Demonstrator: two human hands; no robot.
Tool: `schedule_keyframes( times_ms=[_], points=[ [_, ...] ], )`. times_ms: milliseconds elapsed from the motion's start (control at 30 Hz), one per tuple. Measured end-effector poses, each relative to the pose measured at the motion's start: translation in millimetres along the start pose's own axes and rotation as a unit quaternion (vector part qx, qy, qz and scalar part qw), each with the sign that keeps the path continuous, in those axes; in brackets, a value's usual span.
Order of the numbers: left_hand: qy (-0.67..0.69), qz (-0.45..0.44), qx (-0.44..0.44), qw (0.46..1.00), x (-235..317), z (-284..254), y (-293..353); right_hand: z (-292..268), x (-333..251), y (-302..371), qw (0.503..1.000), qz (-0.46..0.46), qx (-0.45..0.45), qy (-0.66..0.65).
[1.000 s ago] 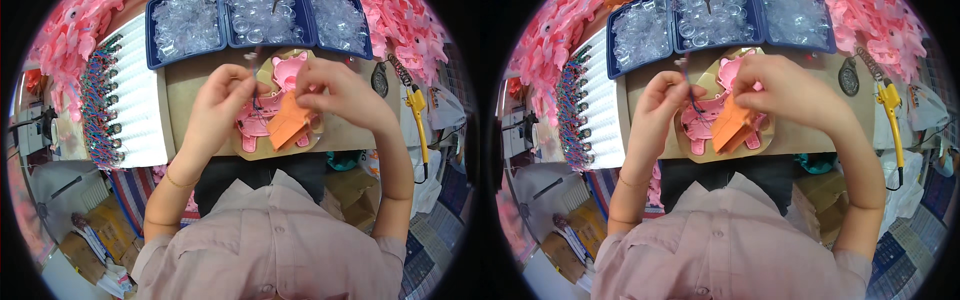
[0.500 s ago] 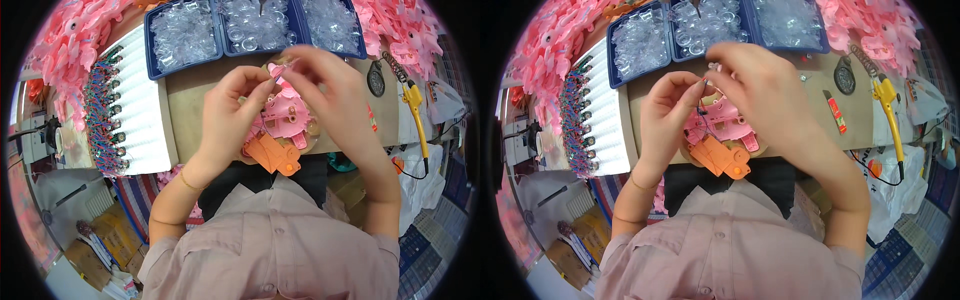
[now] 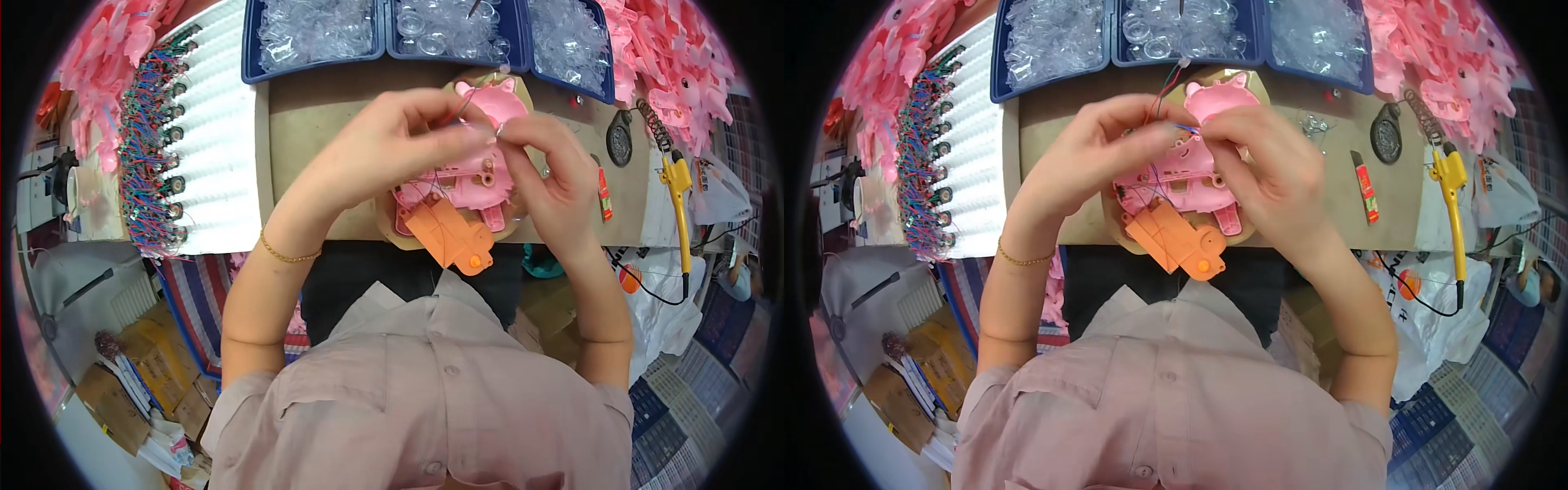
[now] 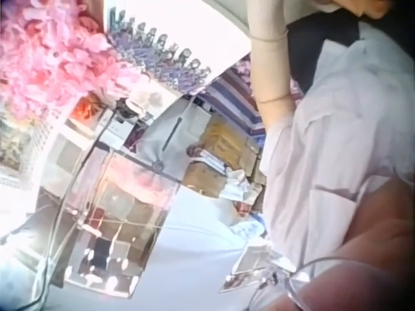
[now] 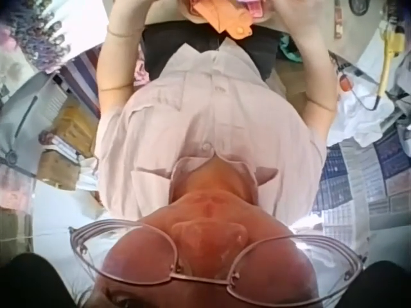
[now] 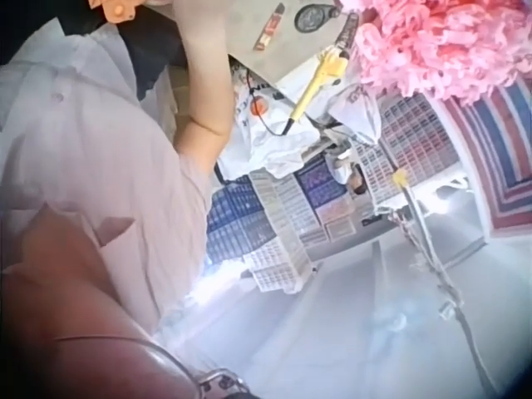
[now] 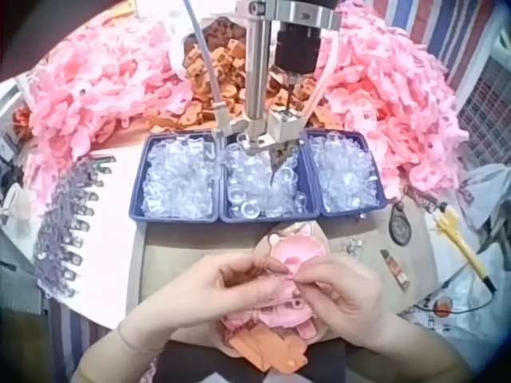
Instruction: Assembling the internal electronic components and outer shell of a pink toy horse.
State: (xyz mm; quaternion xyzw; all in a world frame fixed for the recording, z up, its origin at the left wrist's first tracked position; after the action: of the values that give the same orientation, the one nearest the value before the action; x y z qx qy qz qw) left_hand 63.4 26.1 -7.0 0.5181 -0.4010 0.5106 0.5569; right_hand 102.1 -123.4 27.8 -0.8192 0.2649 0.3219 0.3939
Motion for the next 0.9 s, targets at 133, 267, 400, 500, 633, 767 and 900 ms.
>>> schedule_keyframes(
  times_ms=[133, 267, 400, 500, 633, 767, 900],
  points=[
    [-0.054, 0.056, 0.066, 0.995, 3, 5, -9, 3, -3, -10, 0.996, -0.075, 0.049, 0.009],
    [-0.088, 0.053, 0.161, 0.982, 11, -5, -5, 3, 13, -12, 0.983, 0.152, 0.074, -0.077],
    [-0.049, 0.055, 0.126, 0.989, 17, 4, -4, 9, 4, -15, 0.994, 0.003, 0.104, -0.024],
    [0.029, 0.041, 0.126, 0.991, 8, -2, -10, 11, 8, -10, 0.985, 0.077, 0.128, -0.083],
    [0.103, 0.048, 0.205, 0.972, -3, -31, -6, -1, -13, 6, 0.991, -0.094, 0.063, 0.078],
    [0.138, -0.026, 0.247, 0.959, -27, -40, -3, -2, -33, 42, 0.969, -0.164, -0.056, 0.175],
    [0.152, 0.030, 0.235, 0.960, -17, -27, -2, -15, -17, 38, 0.997, -0.024, -0.054, 0.058]
  ],
)
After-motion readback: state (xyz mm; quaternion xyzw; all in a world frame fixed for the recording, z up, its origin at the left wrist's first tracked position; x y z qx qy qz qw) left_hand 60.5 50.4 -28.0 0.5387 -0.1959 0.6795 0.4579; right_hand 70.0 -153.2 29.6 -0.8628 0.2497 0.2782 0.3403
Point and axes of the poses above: each hand's wrist, its own y-axis away from the middle knuckle, its own z-axis out of the palm, x = y × z, the point moved 6 cm from there along -y, towards the middle knuckle, and after that the axes turned 8 degrees about x, right-handed, at the moved point
